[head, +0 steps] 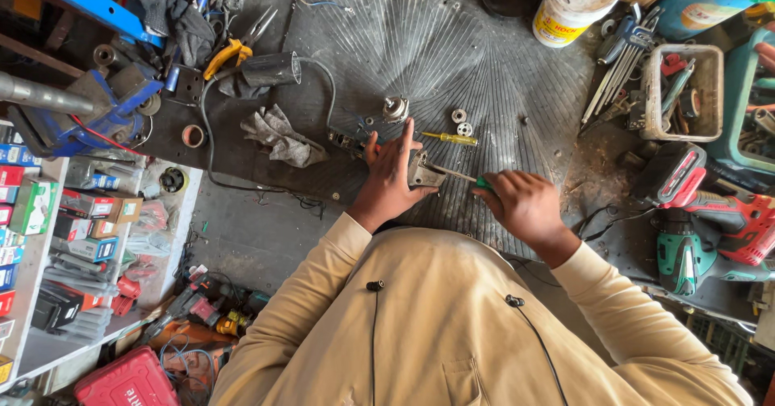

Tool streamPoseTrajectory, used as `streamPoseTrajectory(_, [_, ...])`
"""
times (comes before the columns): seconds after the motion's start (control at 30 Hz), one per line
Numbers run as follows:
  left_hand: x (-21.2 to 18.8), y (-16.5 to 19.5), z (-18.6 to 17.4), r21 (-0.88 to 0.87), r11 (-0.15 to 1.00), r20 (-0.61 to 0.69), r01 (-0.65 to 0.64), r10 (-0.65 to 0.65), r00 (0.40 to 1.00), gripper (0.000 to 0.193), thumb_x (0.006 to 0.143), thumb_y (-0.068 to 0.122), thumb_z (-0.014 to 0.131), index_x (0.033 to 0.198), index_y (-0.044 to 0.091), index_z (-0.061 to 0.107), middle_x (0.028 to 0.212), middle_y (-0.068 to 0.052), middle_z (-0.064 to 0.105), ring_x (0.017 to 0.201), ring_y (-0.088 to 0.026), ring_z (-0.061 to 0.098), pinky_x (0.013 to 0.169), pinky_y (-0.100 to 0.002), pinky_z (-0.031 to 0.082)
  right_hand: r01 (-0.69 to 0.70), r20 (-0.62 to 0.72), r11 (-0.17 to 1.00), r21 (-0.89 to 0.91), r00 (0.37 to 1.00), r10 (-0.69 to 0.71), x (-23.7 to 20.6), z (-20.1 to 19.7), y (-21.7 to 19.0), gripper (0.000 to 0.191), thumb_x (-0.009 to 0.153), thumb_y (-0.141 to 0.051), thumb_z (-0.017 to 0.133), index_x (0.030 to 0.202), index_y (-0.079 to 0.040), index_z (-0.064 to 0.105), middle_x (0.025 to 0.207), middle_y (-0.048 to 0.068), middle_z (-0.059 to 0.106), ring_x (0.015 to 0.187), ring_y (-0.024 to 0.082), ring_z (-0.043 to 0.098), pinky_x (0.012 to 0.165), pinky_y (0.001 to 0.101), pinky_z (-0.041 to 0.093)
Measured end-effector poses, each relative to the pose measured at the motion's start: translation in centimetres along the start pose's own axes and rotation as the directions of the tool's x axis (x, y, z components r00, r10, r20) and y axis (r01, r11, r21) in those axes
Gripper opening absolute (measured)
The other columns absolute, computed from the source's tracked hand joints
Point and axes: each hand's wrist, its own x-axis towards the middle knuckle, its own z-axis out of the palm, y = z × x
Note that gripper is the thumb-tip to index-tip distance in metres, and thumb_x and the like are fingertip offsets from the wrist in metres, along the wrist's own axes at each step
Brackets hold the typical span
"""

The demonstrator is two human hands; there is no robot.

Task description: The person disassembles a small electrical component, removes a screw, and uses a screwdriver to adjust internal parts. They then reassemble the component and place it on the workbench.

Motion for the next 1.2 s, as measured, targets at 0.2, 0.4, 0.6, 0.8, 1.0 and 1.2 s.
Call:
streamPoseTrajectory(0.2, [0.0,-0.1,-0.1,0.029,1.0,0.006,0.005,-0.006,1.0,0.13,0.072,0.042,0.093,0.163,0.003,0.008,0.126,-0.005,0.062,0.127,-0.024,0.057,0.123,-0.062,0.008,-0.791,0.621,0.558,0.251,0.574,0.534,-0.5,2.7,1.7,0.04,0.106,-0.039,0.062,0.089,-0.006,0.076,0.064,0.008,0.058,0.053,0.021,0.048,0.055,0.0333,0.04])
streamPoseTrajectory(0.4, [0.1,0.1,-0.2,0.02,1.0,0.004,0.007,-0.007,1.0,0.131,0.071,0.044,0.092,0.163,0.003,0.008,0.126,-0.005,0.062,0.126,-0.024,0.057,0.123,-0.062,0.009,-0.308,0.236,0.714,0.629,0.95,0.203,-0.4,1.9,1.5,0.032,0.082,-0.022,0.082,0.1,-0.002,0.064,0.084,0.012,0.063,0.071,0.019,0.061,0.06,0.0296,0.051])
streamPoseTrajectory(0.6, [0.2,0.3,-0.3,0.032,0.999,0.015,0.006,-0.006,1.0,0.129,0.071,0.042,0.091,0.162,0.002,0.009,0.126,-0.006,0.061,0.126,-0.024,0.056,0.123,-0.062,0.009,0.093,-0.087,0.995,-0.031,0.992,-0.095,-0.8,0.5,0.8,0.023,0.09,-0.023,0.081,0.102,-0.005,0.074,0.078,0.007,0.069,0.066,0.019,0.065,0.059,0.0323,0.048])
streamPoseTrajectory(0.8, [0.1,0.1,-0.4,0.062,0.998,0.039,-0.015,0.013,0.999,0.128,0.072,0.042,0.091,0.162,0.001,0.01,0.126,-0.005,0.062,0.126,-0.023,0.056,0.122,-0.063,0.008,-0.499,0.344,0.735,0.459,0.863,0.371,-1.4,2.0,1.2,0.031,0.098,-0.031,0.076,0.113,-0.004,0.073,0.08,0.009,0.067,0.065,0.007,0.061,0.061,0.0233,0.047])
streamPoseTrajectory(1.0, [0.2,0.1,-0.4,0.049,0.999,0.044,0.002,-0.004,0.999,0.129,0.072,0.043,0.091,0.163,0.001,0.009,0.126,-0.005,0.062,0.126,-0.022,0.056,0.123,-0.062,0.009,-0.689,0.573,0.425,0.587,0.724,0.383,-0.5,1.7,1.2,0.03,0.086,-0.024,0.078,0.11,-0.009,0.067,0.082,0.004,0.063,0.066,0.01,0.054,0.054,0.0267,0.042])
streamPoseTrajectory(1.2, [0.1,0.1,-0.4,0.038,0.999,0.03,-0.002,0.001,1.0,0.13,0.07,0.041,0.092,0.163,0.002,0.009,0.125,-0.004,0.062,0.127,-0.022,0.056,0.123,-0.061,0.008,0.105,-0.076,0.994,-0.032,0.991,-0.107,-0.8,1.0,0.9,0.024,0.09,-0.025,0.082,0.103,-0.007,0.072,0.082,0.004,0.069,0.07,0.019,0.065,0.057,0.0335,0.049])
